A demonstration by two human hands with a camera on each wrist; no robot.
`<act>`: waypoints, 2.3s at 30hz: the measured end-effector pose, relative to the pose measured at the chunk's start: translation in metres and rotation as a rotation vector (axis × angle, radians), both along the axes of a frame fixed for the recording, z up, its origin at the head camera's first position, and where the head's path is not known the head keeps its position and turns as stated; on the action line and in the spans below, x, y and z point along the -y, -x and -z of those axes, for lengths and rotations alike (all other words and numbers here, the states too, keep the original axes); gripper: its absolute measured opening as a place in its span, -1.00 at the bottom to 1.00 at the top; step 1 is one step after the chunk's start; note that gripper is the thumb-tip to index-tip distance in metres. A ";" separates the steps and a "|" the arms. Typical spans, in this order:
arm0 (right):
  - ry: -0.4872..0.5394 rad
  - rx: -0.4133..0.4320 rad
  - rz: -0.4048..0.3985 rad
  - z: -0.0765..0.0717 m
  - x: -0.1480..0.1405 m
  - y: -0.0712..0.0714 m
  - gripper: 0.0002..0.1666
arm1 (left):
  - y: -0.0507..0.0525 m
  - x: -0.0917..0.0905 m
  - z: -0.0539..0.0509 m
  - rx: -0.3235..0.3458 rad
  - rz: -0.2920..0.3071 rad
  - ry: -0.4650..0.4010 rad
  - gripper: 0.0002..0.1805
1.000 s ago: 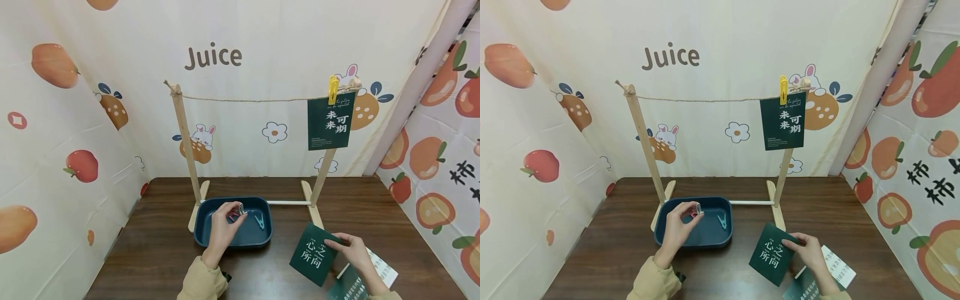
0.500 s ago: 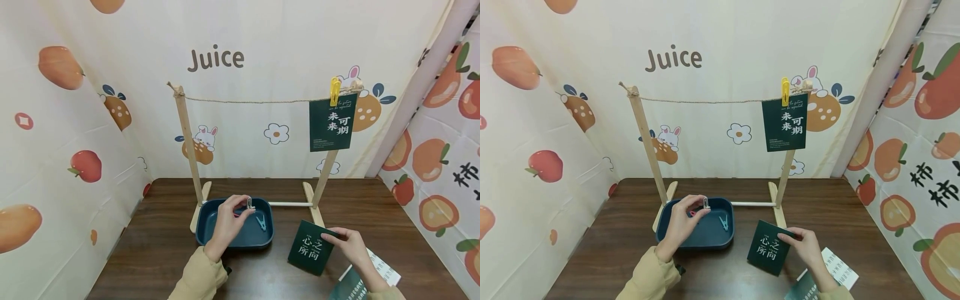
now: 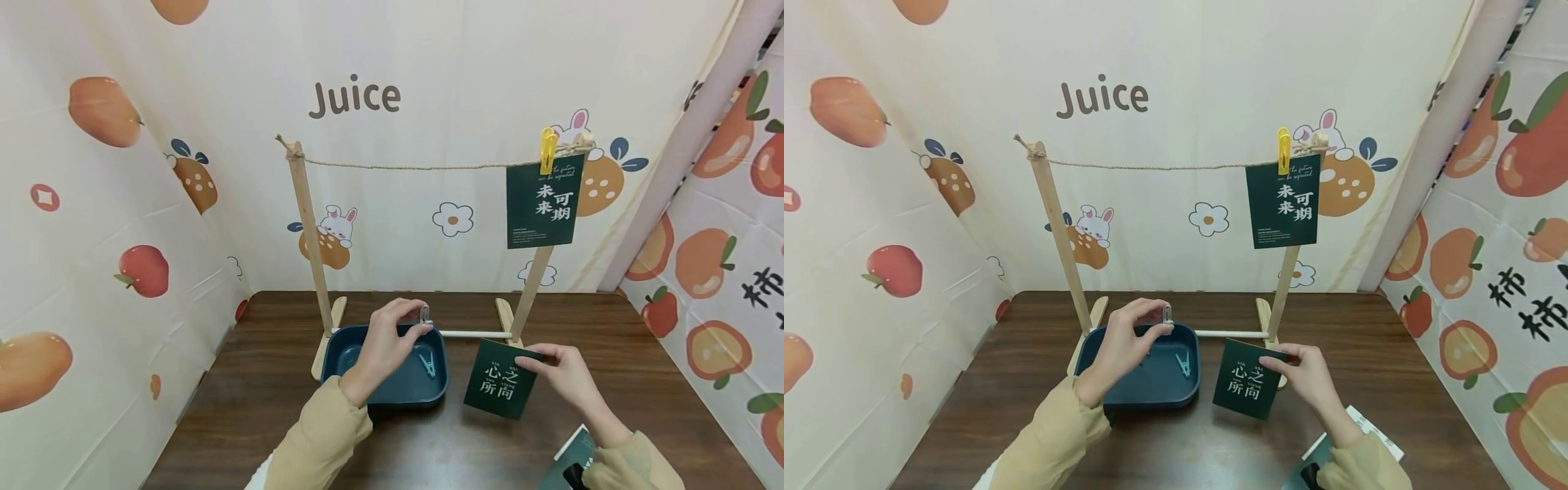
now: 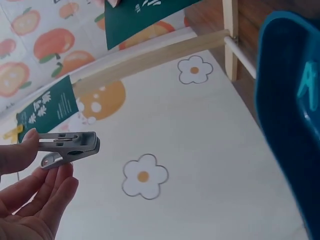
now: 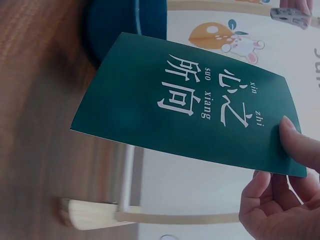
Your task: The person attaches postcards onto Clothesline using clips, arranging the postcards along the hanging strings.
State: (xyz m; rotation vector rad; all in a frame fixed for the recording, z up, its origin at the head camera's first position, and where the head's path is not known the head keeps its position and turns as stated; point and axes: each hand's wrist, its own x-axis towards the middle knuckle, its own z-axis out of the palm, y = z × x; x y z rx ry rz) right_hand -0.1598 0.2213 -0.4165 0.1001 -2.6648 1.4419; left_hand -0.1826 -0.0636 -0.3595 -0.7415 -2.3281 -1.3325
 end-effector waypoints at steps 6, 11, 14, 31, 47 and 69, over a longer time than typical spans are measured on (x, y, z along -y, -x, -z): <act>-0.013 -0.031 -0.054 -0.022 0.004 0.011 -0.73 | 0.004 -0.007 -0.018 -0.012 0.036 0.037 -0.72; -0.030 -0.040 -0.077 -0.043 0.009 0.022 -0.72 | 0.009 -0.011 -0.031 -0.046 0.044 0.064 -0.71; -0.038 -0.034 -0.092 -0.054 0.012 0.028 -0.70 | 0.012 -0.013 -0.038 -0.051 0.056 0.081 -0.70; -0.132 -0.072 -0.107 -0.116 0.025 0.055 -0.62 | 0.034 -0.020 -0.086 -0.094 0.099 0.072 -0.75; -0.146 -0.101 -0.063 -0.158 0.036 0.074 -0.52 | 0.046 -0.037 -0.134 -0.124 0.096 0.152 -0.73; -0.185 -0.102 -0.002 -0.205 0.046 0.098 -0.41 | 0.066 -0.051 -0.179 -0.146 0.063 0.173 -0.83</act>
